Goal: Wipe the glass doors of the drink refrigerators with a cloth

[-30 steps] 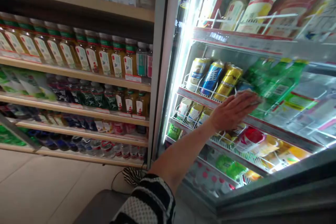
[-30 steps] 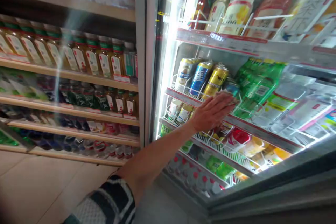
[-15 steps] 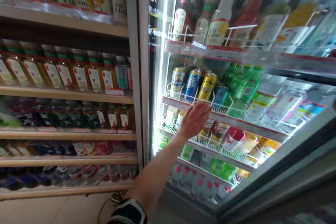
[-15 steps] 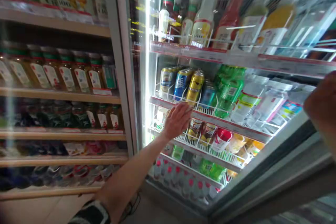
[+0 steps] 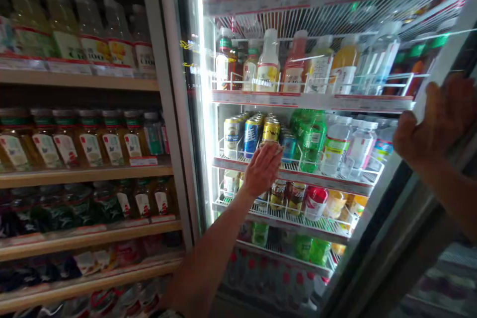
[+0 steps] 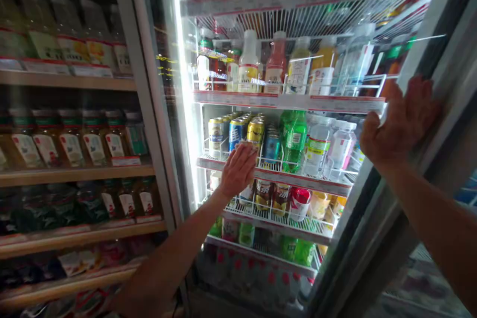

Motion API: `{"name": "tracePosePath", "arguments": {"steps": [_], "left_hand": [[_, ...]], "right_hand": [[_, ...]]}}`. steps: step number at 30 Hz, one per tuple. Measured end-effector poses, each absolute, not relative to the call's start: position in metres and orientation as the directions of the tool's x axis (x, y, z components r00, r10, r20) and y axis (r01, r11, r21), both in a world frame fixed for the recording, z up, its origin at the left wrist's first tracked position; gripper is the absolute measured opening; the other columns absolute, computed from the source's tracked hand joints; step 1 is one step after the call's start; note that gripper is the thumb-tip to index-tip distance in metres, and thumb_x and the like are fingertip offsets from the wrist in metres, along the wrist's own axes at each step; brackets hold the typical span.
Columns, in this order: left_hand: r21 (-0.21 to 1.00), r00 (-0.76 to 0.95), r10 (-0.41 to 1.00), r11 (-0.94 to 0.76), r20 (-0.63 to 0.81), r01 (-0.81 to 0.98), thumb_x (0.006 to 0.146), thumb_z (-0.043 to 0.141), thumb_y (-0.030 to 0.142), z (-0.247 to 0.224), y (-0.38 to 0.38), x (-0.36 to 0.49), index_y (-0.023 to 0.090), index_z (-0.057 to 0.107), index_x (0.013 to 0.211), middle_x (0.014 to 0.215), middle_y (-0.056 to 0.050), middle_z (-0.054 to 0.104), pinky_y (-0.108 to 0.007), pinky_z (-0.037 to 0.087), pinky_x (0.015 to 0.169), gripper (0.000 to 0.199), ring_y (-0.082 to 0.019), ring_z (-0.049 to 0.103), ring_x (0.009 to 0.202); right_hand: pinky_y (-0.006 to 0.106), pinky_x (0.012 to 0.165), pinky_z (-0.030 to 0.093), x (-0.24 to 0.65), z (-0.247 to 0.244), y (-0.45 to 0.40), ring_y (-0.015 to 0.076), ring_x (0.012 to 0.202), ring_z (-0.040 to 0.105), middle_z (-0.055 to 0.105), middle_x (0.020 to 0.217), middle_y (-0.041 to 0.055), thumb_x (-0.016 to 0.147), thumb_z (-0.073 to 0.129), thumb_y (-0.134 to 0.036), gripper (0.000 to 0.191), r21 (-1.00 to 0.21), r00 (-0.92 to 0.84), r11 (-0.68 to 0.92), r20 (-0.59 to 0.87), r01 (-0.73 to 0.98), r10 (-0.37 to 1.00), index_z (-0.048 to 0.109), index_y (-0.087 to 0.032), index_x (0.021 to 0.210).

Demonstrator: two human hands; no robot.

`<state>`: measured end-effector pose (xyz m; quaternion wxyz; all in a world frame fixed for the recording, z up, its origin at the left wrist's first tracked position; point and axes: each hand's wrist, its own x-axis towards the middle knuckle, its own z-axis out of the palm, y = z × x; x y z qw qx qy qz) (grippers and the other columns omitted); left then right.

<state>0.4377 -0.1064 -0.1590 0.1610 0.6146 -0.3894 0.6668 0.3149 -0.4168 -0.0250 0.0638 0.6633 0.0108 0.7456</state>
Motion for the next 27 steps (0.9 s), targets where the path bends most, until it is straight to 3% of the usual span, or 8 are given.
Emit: {"name": "tracePosePath", "arguments": {"steps": [5,8,11,13,18,23,25,27], "left_hand": [[0.011,-0.096,0.102,-0.742,0.99,-0.671,0.088,0.04,0.018,-0.14,-0.09,0.45,0.018,0.02,0.146,0.152,-0.011,0.025,-0.05,0.028,0.113,0.061,-0.024,0.012,0.142],[-0.299,-0.183,-0.241,-0.654,0.953,-0.695,0.087,0.041,0.018,-0.145,-0.126,0.434,0.019,0.025,0.144,0.15,-0.008,0.03,-0.044,0.027,0.114,0.059,-0.022,0.013,0.142],[-0.627,-0.318,-0.592,-0.44,0.741,-0.643,0.087,0.042,0.019,-0.148,-0.149,0.42,0.022,0.037,0.139,0.147,-0.002,0.037,-0.034,0.025,0.116,0.052,-0.016,0.018,0.141],[-0.61,-0.339,-0.539,-0.473,0.771,-0.635,0.088,0.043,0.02,-0.142,-0.143,0.423,0.021,0.04,0.137,0.146,-0.002,0.039,-0.034,0.025,0.116,0.049,-0.016,0.019,0.141],[-0.133,-0.183,0.002,-0.676,0.983,-0.725,0.087,0.042,0.016,-0.121,-0.13,0.437,0.016,0.03,0.142,0.15,-0.01,0.03,-0.046,0.025,0.115,0.056,-0.023,0.013,0.143],[-0.633,-0.39,-0.514,-0.475,0.764,-0.611,0.087,0.041,0.019,-0.151,-0.18,0.41,0.023,0.044,0.134,0.145,0.001,0.04,-0.036,0.026,0.115,0.047,-0.018,0.02,0.141],[-0.631,-0.376,-0.523,-0.487,0.765,-0.604,0.087,0.043,0.019,-0.155,-0.174,0.413,0.022,0.046,0.132,0.143,0.0,0.044,-0.036,0.025,0.116,0.045,-0.018,0.022,0.14],[-0.465,-0.293,-0.365,-0.607,0.884,-0.645,0.087,0.044,0.019,-0.145,-0.149,0.427,0.021,0.043,0.135,0.142,-0.004,0.044,-0.039,0.026,0.115,0.048,-0.019,0.021,0.141]], "right_hand": [[0.059,0.11,0.013,0.324,-0.055,-0.405,0.0333,0.142,0.016,0.023,0.152,0.0173,0.09,0.031,-0.05,0.067,0.065,-0.009,-0.996,0.998,-0.068,0.066,0.029,-0.012,0.145],[0.061,0.109,0.014,0.333,-0.089,-0.389,0.0354,0.142,0.014,0.021,0.152,0.0177,0.09,0.036,-0.046,0.065,0.086,-0.022,-0.993,0.996,-0.083,0.088,0.028,-0.013,0.146],[0.062,0.109,0.015,0.336,-0.105,-0.382,0.036,0.142,0.015,0.022,0.153,0.0167,0.09,0.036,-0.044,0.064,0.102,0.004,-0.986,0.995,-0.129,0.102,0.027,-0.014,0.146],[0.062,0.109,0.016,0.335,-0.106,-0.382,0.0353,0.142,0.014,0.021,0.153,0.0159,0.089,0.034,-0.045,0.065,0.08,0.045,-0.983,0.996,-0.166,0.073,0.027,-0.014,0.145],[0.059,0.11,0.016,0.333,-0.101,-0.385,0.0326,0.142,0.015,0.023,0.152,0.0144,0.089,0.033,-0.046,0.063,0.044,0.073,-0.985,0.997,-0.167,0.032,0.028,-0.016,0.144],[0.057,0.11,0.018,0.333,-0.102,-0.384,0.0318,0.141,0.019,0.028,0.151,0.0144,0.088,0.031,-0.045,0.061,0.03,0.075,-0.981,0.997,-0.194,0.016,0.031,-0.017,0.143],[0.056,0.11,0.018,0.333,-0.102,-0.383,0.0311,0.141,0.019,0.028,0.151,0.0137,0.088,0.031,-0.043,0.06,0.045,0.057,-0.981,0.998,-0.188,0.035,0.032,-0.017,0.142],[0.055,0.11,0.018,0.333,-0.101,-0.381,0.0299,0.142,0.017,0.027,0.151,0.0118,0.087,0.032,-0.042,0.06,0.051,0.045,-0.982,0.998,-0.184,0.043,0.03,-0.019,0.143]]}}
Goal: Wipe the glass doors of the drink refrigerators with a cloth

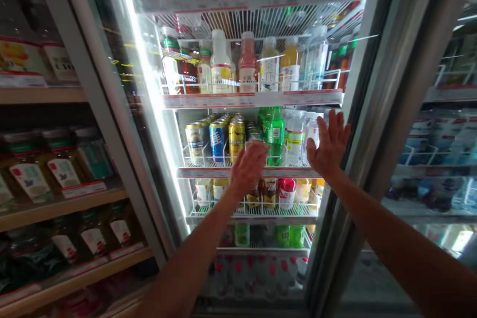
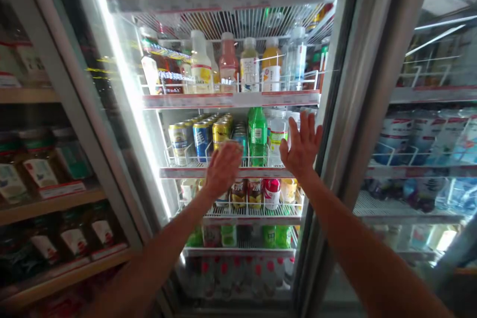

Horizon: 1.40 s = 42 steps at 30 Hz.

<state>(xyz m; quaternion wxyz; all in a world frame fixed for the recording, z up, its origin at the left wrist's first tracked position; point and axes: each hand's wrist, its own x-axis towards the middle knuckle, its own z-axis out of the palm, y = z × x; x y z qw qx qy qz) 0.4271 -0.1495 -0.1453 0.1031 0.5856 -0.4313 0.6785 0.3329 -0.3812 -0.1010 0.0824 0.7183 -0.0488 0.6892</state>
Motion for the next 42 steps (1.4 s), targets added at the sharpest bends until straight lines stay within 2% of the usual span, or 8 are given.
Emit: {"name": "tracePosePath", "arguments": {"steps": [4,11,18,24,26,32,39,42], "left_hand": [[-0.022,-0.135,0.106,-0.7,0.985,-0.714,0.087,0.042,0.017,-0.12,-0.12,0.446,0.019,0.033,0.141,0.149,-0.01,0.031,-0.047,0.025,0.115,0.055,-0.023,0.017,0.142],[-0.562,-0.342,-0.481,-0.45,0.808,-0.694,0.085,0.045,0.015,-0.143,-0.167,0.418,0.02,0.04,0.137,0.142,-0.004,0.045,-0.039,0.022,0.117,0.052,-0.019,0.018,0.141],[0.085,-0.075,0.199,-0.691,0.977,-0.718,0.089,0.04,0.021,-0.116,-0.075,0.466,0.014,0.035,0.14,0.151,-0.012,0.028,-0.047,0.023,0.116,0.051,-0.022,0.018,0.142],[-0.513,-0.279,-0.465,-0.516,0.84,-0.686,0.086,0.045,0.019,-0.136,-0.137,0.433,0.024,0.043,0.135,0.138,-0.003,0.049,-0.037,0.025,0.116,0.05,-0.017,0.022,0.14],[-0.474,-0.245,-0.445,-0.53,0.861,-0.703,0.086,0.046,0.02,-0.136,-0.117,0.443,0.023,0.043,0.135,0.14,-0.003,0.047,-0.036,0.025,0.116,0.05,-0.017,0.023,0.14],[0.135,-0.071,0.244,-0.732,0.967,-0.668,0.09,0.038,0.023,-0.12,-0.028,0.492,0.016,0.033,0.141,0.152,-0.01,0.026,-0.051,0.023,0.115,0.051,-0.026,0.021,0.141],[-0.366,-0.222,-0.299,-0.624,0.928,-0.691,0.086,0.047,0.02,-0.123,-0.098,0.45,0.02,0.043,0.135,0.141,-0.008,0.046,-0.039,0.026,0.115,0.049,-0.02,0.023,0.14],[-0.186,-0.144,-0.12,-0.706,0.982,-0.683,0.087,0.044,0.022,-0.118,-0.06,0.465,0.017,0.04,0.137,0.144,-0.011,0.04,-0.041,0.027,0.114,0.05,-0.022,0.024,0.14]], "right_hand": [[0.056,0.11,0.017,0.334,-0.1,-0.379,0.0294,0.142,0.016,0.025,0.153,0.0089,0.086,0.034,-0.039,0.062,0.033,0.039,-0.983,0.999,-0.179,0.026,0.026,-0.022,0.145],[0.054,0.11,0.02,0.333,-0.101,-0.38,0.0292,0.142,0.019,0.028,0.151,0.0106,0.086,0.035,-0.039,0.06,0.055,0.026,-0.979,0.998,-0.194,0.05,0.03,-0.021,0.143],[0.053,0.11,0.021,0.335,-0.1,-0.378,0.0275,0.142,0.02,0.029,0.151,0.0099,0.087,0.035,-0.038,0.059,0.061,-0.02,-0.979,0.998,-0.195,0.066,0.031,-0.021,0.143],[0.054,0.11,0.021,0.333,-0.101,-0.381,0.0289,0.142,0.02,0.029,0.151,0.0089,0.086,0.036,-0.039,0.059,0.035,0.023,-0.982,0.999,-0.186,0.031,0.032,-0.023,0.142],[0.054,0.11,0.021,0.334,-0.101,-0.382,0.0289,0.141,0.021,0.03,0.15,0.0092,0.086,0.036,-0.039,0.059,0.044,0.011,-0.982,0.999,-0.182,0.043,0.033,-0.022,0.142],[0.054,0.11,0.021,0.335,-0.101,-0.379,0.0281,0.141,0.02,0.029,0.151,0.0081,0.086,0.035,-0.039,0.059,0.022,0.001,-0.985,1.0,-0.171,0.022,0.033,-0.022,0.142],[0.052,0.11,0.021,0.335,-0.103,-0.384,0.0284,0.14,0.025,0.031,0.15,0.0096,0.087,0.036,-0.04,0.057,0.057,-0.02,-0.986,0.998,-0.154,0.061,0.034,-0.023,0.141],[0.051,0.11,0.021,0.336,-0.103,-0.382,0.0281,0.14,0.025,0.031,0.15,0.0095,0.088,0.036,-0.039,0.056,0.085,-0.062,-0.983,0.993,-0.161,0.096,0.033,-0.024,0.142]]}}
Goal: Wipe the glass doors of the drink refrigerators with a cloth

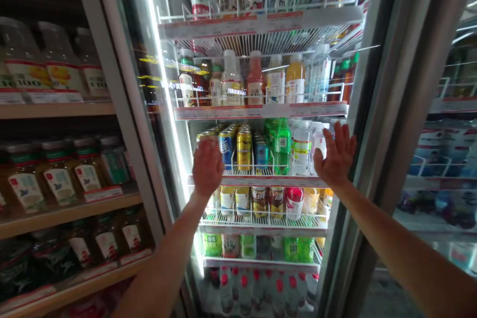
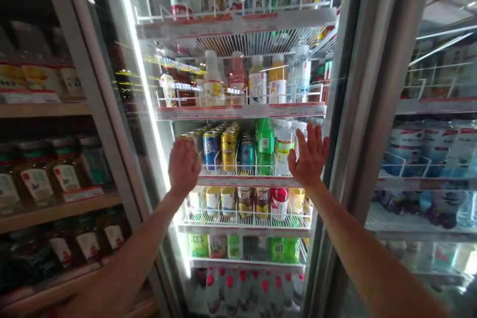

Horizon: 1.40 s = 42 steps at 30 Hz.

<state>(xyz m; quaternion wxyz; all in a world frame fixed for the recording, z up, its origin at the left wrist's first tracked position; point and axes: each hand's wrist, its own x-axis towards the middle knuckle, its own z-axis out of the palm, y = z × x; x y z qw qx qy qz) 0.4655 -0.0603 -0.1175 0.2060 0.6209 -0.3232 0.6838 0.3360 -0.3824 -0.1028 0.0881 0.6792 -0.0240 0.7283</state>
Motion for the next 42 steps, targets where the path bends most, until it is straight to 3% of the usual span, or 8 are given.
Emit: {"name": "tracePosePath", "arguments": {"steps": [3,9,11,17,24,30,37,42], "left_hand": [[0.145,-0.037,0.222,-0.742,0.974,-0.655,0.089,0.039,0.022,-0.113,-0.037,0.478,0.013,0.034,0.14,0.151,-0.015,0.027,-0.048,0.023,0.115,0.052,-0.025,0.019,0.142],[-0.419,-0.263,-0.336,-0.59,0.905,-0.69,0.086,0.046,0.019,-0.128,-0.11,0.444,0.019,0.033,0.141,0.146,-0.008,0.039,-0.042,0.029,0.114,0.056,-0.022,0.021,0.141],[-0.488,-0.293,-0.406,-0.554,0.866,-0.675,0.086,0.048,0.021,-0.125,-0.106,0.445,0.019,0.035,0.14,0.144,-0.008,0.041,-0.04,0.03,0.113,0.056,-0.022,0.023,0.14],[0.034,-0.126,0.166,-0.726,0.978,-0.687,0.09,0.04,0.022,-0.097,-0.054,0.475,0.015,0.031,0.142,0.152,-0.01,0.025,-0.044,0.023,0.116,0.053,-0.025,0.019,0.141],[-0.473,-0.3,-0.376,-0.557,0.877,-0.683,0.087,0.046,0.02,-0.108,-0.11,0.445,0.018,0.041,0.136,0.141,-0.008,0.046,-0.04,0.028,0.114,0.05,-0.021,0.023,0.14],[0.082,-0.111,0.223,-0.705,0.969,-0.704,0.09,0.04,0.024,-0.08,-0.064,0.478,0.012,0.035,0.139,0.151,-0.014,0.026,-0.047,0.024,0.115,0.051,-0.025,0.018,0.142],[-0.489,-0.338,-0.361,-0.523,0.869,-0.699,0.087,0.044,0.019,-0.09,-0.155,0.43,0.017,0.036,0.139,0.141,-0.006,0.046,-0.039,0.026,0.115,0.053,-0.019,0.016,0.142],[-0.257,-0.274,-0.08,-0.662,0.958,-0.704,0.086,0.046,0.018,-0.089,-0.092,0.454,0.015,0.034,0.14,0.145,-0.011,0.039,-0.043,0.027,0.114,0.055,-0.022,0.021,0.141]], "right_hand": [[0.053,0.11,0.021,0.337,-0.102,-0.38,0.0296,0.14,0.025,0.033,0.149,0.0122,0.087,0.037,-0.037,0.056,0.082,-0.057,-0.981,0.994,-0.174,0.093,0.036,-0.019,0.14],[0.05,0.111,0.022,0.336,-0.102,-0.383,0.0291,0.139,0.028,0.036,0.147,0.0129,0.088,0.036,-0.038,0.054,0.1,-0.076,-0.978,0.99,-0.183,0.116,0.039,-0.018,0.138],[0.05,0.111,0.022,0.336,-0.102,-0.384,0.0288,0.139,0.027,0.035,0.148,0.0124,0.088,0.037,-0.038,0.055,0.111,-0.078,-0.977,0.989,-0.183,0.127,0.038,-0.019,0.139],[0.051,0.111,0.02,0.336,-0.102,-0.379,0.0282,0.141,0.023,0.032,0.15,0.0121,0.087,0.038,-0.034,0.056,0.099,-0.064,-0.977,0.991,-0.19,0.113,0.034,-0.019,0.141],[0.048,0.111,0.022,0.336,-0.102,-0.382,0.0281,0.139,0.027,0.037,0.146,0.0128,0.088,0.036,-0.038,0.053,0.094,-0.065,-0.973,0.992,-0.21,0.11,0.041,-0.018,0.137],[0.05,0.111,0.022,0.336,-0.101,-0.378,0.0275,0.141,0.024,0.033,0.148,0.0124,0.087,0.037,-0.035,0.055,0.098,-0.071,-0.972,0.991,-0.213,0.115,0.035,-0.019,0.14],[0.05,0.11,0.022,0.334,-0.102,-0.382,0.0277,0.14,0.026,0.034,0.148,0.0129,0.088,0.039,-0.035,0.055,0.117,-0.064,-0.972,0.989,-0.202,0.132,0.036,-0.019,0.14],[0.05,0.11,0.021,0.336,-0.102,-0.38,0.0279,0.14,0.025,0.033,0.149,0.012,0.087,0.039,-0.034,0.056,0.097,-0.063,-0.977,0.992,-0.189,0.11,0.035,-0.019,0.14]]}}
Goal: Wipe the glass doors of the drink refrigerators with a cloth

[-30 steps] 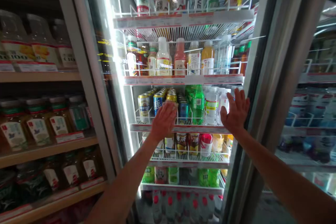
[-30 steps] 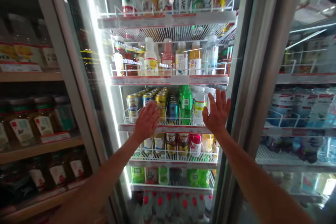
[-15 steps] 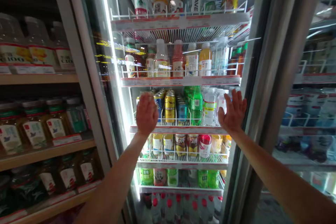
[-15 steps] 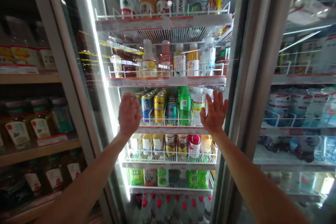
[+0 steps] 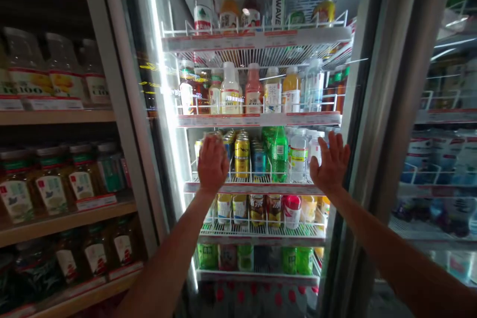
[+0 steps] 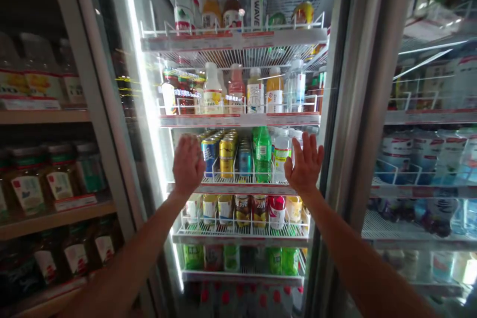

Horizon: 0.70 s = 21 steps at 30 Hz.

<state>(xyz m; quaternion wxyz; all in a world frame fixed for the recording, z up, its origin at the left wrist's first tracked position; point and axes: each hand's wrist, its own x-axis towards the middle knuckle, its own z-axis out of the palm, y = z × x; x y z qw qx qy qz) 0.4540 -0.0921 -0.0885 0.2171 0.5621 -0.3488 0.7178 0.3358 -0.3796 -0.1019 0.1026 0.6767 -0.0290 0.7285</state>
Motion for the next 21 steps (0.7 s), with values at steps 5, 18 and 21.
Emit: {"name": "tracePosePath", "arguments": {"steps": [5,18,21], "left_hand": [[-0.251,-0.263,-0.088,-0.681,0.961,-0.688,0.087,0.042,0.018,-0.087,-0.114,0.446,0.014,0.036,0.139,0.145,-0.011,0.04,-0.045,0.029,0.113,0.053,-0.024,0.018,0.141],[-0.212,-0.229,-0.072,-0.705,0.971,-0.677,0.087,0.044,0.026,-0.062,-0.114,0.45,0.011,0.038,0.137,0.147,-0.015,0.034,-0.047,0.02,0.116,0.053,-0.025,0.015,0.142],[-0.409,-0.279,-0.301,-0.612,0.912,-0.676,0.088,0.043,0.027,-0.071,-0.145,0.433,0.016,0.04,0.136,0.142,-0.009,0.045,-0.043,0.022,0.116,0.049,-0.021,0.022,0.141]], "right_hand": [[0.049,0.111,0.02,0.336,-0.102,-0.38,0.0271,0.141,0.024,0.032,0.15,0.0114,0.087,0.039,-0.033,0.057,0.1,-0.063,-0.976,0.991,-0.196,0.114,0.033,-0.02,0.142],[0.051,0.11,0.022,0.337,-0.102,-0.378,0.0282,0.14,0.024,0.033,0.149,0.0119,0.087,0.039,-0.033,0.058,0.09,-0.062,-0.973,0.992,-0.213,0.105,0.029,-0.021,0.143],[0.051,0.11,0.022,0.335,-0.102,-0.38,0.028,0.14,0.024,0.032,0.15,0.0112,0.087,0.04,-0.033,0.058,0.1,-0.048,-0.973,0.993,-0.207,0.112,0.03,-0.022,0.143]]}}
